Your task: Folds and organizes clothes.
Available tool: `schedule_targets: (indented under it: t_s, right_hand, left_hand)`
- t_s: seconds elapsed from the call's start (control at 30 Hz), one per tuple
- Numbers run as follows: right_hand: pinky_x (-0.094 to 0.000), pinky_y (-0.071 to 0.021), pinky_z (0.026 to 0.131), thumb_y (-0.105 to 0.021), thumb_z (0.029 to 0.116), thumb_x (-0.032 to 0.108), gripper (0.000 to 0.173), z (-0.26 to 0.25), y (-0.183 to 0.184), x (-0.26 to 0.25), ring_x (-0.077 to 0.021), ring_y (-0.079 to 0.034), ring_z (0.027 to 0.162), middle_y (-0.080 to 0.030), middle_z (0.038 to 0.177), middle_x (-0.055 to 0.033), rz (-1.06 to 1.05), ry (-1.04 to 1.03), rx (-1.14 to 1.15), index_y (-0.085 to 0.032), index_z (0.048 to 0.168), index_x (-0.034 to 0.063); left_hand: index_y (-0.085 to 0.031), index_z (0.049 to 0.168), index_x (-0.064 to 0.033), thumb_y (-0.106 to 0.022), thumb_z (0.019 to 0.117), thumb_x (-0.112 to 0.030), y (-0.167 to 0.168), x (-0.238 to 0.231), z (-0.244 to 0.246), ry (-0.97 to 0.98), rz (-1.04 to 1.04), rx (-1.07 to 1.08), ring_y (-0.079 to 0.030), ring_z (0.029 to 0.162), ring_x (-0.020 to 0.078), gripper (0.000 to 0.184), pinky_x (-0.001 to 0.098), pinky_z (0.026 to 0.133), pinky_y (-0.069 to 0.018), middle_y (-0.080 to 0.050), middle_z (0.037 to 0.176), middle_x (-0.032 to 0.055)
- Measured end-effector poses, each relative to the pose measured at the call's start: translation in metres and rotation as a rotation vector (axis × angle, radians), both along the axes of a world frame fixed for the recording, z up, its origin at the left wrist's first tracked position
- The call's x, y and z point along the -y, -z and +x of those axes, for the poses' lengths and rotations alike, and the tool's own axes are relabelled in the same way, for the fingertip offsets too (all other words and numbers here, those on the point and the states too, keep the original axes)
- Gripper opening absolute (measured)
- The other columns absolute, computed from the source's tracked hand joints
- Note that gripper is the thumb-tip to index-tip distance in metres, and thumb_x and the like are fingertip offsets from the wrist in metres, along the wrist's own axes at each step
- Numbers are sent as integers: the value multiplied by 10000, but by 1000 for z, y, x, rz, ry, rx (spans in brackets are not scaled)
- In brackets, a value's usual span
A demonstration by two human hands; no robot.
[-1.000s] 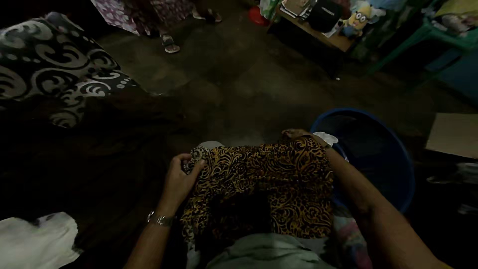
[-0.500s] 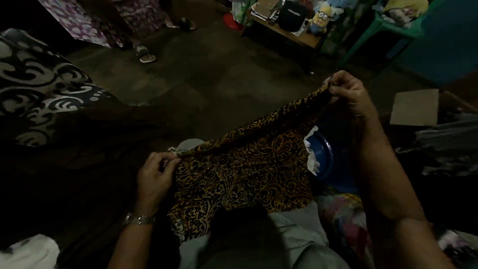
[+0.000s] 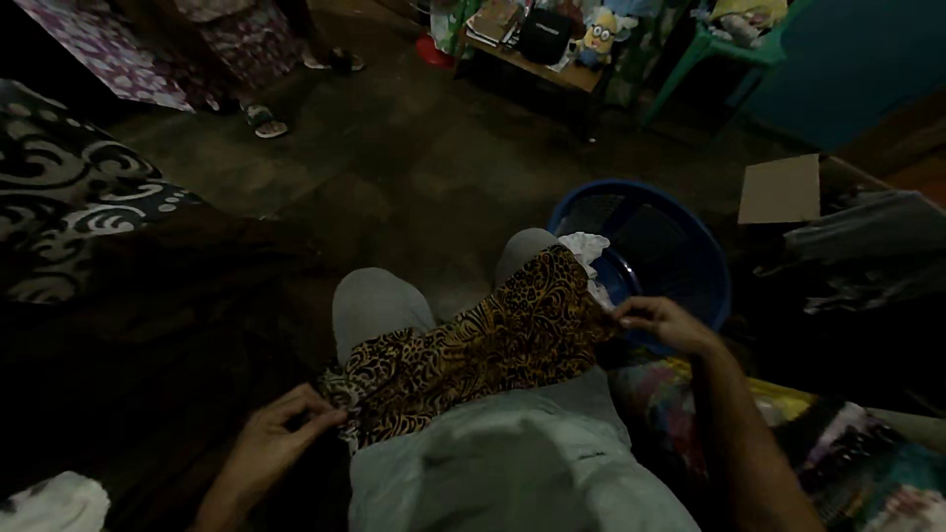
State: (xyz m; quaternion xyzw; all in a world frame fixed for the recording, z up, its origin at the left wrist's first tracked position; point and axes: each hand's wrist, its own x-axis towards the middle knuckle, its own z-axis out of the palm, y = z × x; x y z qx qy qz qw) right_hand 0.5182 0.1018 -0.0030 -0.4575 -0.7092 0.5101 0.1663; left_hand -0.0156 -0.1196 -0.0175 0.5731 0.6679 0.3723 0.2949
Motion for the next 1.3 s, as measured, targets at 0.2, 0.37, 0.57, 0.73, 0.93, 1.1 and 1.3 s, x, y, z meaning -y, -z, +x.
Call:
schedule_targets:
  t_s: [0.2, 0.37, 0.57, 0.73, 0.93, 1.1, 1.3]
  right_hand:
    - [-421, -473, 1056, -253, 1125, 373, 569, -58, 57, 21, -264, -557, 1298, -528, 1461, -210, -208, 482, -22, -313, 1578, 33]
    - [-371, -553, 949, -108, 1084, 572, 684, -101, 53, 17, -141, -616, 1178, -595, 1369, -91, -522, 584, -339, -404, 1525, 142]
    - [-282, -602, 777, -175, 1125, 428, 496, -110, 53, -2, -74, -693, 914, -701, 1042, -16, -575, 525, -586, -491, 1363, 129]
    - [-319, -533, 938, -369, 1121, 332, 477, -117, 36, -6, -133, -626, 1097, -617, 1267, -141, -255, 542, -205, -463, 1437, -13]
    - [-381, -497, 1030, -504, 1081, 184, 461, -133, 14, -5, -213, -620, 1181, -606, 1317, -214, 115, 605, -68, -405, 1471, -41]
    - [-454, -536, 944, -479, 1078, 437, 527, -133, 0, -23, -235, -664, 1044, -662, 1185, -187, -63, 521, -3, -532, 1384, 11]
    - [-347, -563, 827, -584, 1051, 266, 383, -143, 5, -32, -138, -659, 888, -663, 1064, -115, -69, 622, -181, -548, 1336, 14]
  left_hand:
    - [-517, 1206, 142, -627, 970, -350, 17, -14, 17, -300, -72, -120, -473, 1316, 420, 557, 526, 1070, -417, -451, 1428, 353]
    - [-337, 1514, 6, -717, 913, -300, 21, -26, 29, -253, -287, 79, -519, 1315, 313, 774, 466, 1077, -452, -474, 1463, 260]
    - [-525, 1382, 105, -680, 975, -203, 15, -4, 31, -274, -316, -17, -532, 1315, 383, 533, 514, 1120, -397, -561, 1364, 321]
    - [-610, 1265, 115, -704, 848, -168, 39, 6, 23, -329, 30, -182, -400, 1378, 533, 513, 624, 1144, -297, -472, 1442, 364]
    - [-570, 1223, 123, -613, 968, -119, 8, -8, 44, -548, 48, 28, -609, 1001, 88, 355, 250, 904, -501, -640, 1132, 214]
    - [-367, 1521, -2, -638, 955, -301, 28, -15, 30, -367, -138, 145, -504, 1348, 252, 695, 407, 1111, -428, -467, 1499, 226]
    - [-578, 1272, 18, -640, 978, -74, -2, -19, 31, -495, -294, 429, -656, 899, 40, 314, 235, 823, -561, -681, 1059, 50]
